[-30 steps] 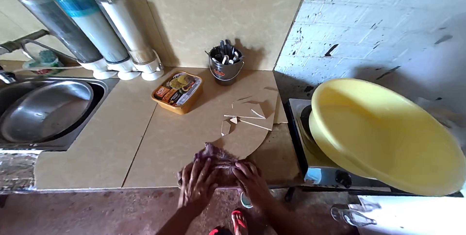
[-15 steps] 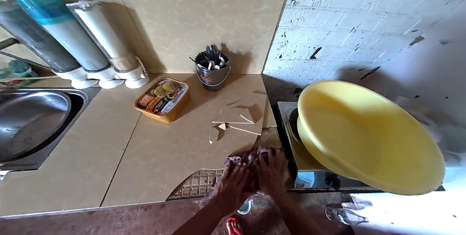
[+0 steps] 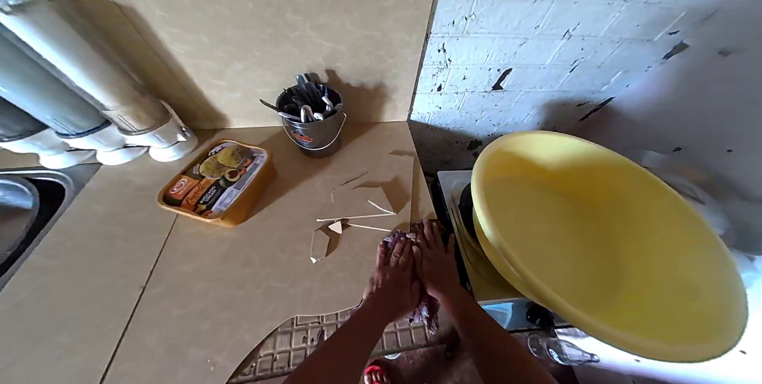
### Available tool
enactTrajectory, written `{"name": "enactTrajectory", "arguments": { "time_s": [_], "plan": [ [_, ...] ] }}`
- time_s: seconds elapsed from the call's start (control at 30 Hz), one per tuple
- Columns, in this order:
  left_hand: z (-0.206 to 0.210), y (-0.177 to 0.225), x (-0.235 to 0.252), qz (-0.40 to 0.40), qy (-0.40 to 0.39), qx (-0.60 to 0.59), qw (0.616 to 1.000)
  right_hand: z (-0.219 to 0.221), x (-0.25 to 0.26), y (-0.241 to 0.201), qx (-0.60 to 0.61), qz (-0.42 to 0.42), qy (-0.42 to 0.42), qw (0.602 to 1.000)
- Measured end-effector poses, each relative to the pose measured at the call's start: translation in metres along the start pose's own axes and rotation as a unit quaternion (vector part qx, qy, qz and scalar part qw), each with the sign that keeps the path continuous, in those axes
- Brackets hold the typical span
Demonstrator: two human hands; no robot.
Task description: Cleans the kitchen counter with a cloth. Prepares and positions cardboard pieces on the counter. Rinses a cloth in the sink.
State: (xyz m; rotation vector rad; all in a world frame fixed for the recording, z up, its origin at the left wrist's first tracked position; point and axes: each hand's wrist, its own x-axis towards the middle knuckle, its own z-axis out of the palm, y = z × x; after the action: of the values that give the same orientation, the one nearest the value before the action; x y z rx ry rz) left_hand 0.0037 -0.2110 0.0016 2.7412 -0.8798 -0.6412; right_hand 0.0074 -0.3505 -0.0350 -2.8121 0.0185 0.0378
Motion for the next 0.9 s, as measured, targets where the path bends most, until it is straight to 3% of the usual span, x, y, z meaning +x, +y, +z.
{"name": "enactTrajectory", "arguments": {
  "time_s": [0.2,0.27,0.37,0.47,0.53,0.57,0.63,0.73,0.8,0.9],
  "plan": [
    [0.014,-0.006,-0.007,0.015,0.054,-0.011,0.998,0.003,-0.007,-0.003,-0.014,-0.008,0.007,1.0],
    [0.022,-0.014,-0.029,0.03,0.067,-0.019,0.997,0.004,-0.024,-0.009,-0.017,-0.033,-0.002,0.999],
    [0.051,-0.043,-0.074,0.093,0.163,0.0,0.982,0.008,-0.056,-0.027,0.032,-0.057,-0.034,0.997],
    [0.066,-0.075,-0.119,0.14,0.209,0.018,0.968,0.022,-0.079,-0.038,0.071,-0.076,0.067,0.992],
    [0.063,-0.093,-0.135,0.154,0.292,-0.017,0.944,0.031,-0.072,-0.042,0.073,-0.162,0.215,0.96],
    [0.056,-0.102,-0.138,0.125,0.332,-0.036,0.934,0.03,-0.063,-0.048,0.073,-0.205,0.233,0.948],
    [0.029,-0.117,-0.138,-0.007,0.352,-0.038,0.935,0.017,-0.047,-0.071,0.078,-0.258,0.125,0.955],
    [-0.006,-0.139,-0.123,-0.23,0.17,-0.065,0.956,-0.001,-0.019,-0.113,0.025,-0.212,-0.133,0.968],
    [-0.006,-0.144,-0.117,-0.26,0.138,-0.045,0.954,0.002,-0.007,-0.127,-0.015,-0.191,-0.187,0.963],
    [0.007,-0.149,-0.116,-0.248,0.184,-0.019,0.951,0.013,-0.007,-0.132,-0.048,-0.19,-0.159,0.968]
  ]
}}
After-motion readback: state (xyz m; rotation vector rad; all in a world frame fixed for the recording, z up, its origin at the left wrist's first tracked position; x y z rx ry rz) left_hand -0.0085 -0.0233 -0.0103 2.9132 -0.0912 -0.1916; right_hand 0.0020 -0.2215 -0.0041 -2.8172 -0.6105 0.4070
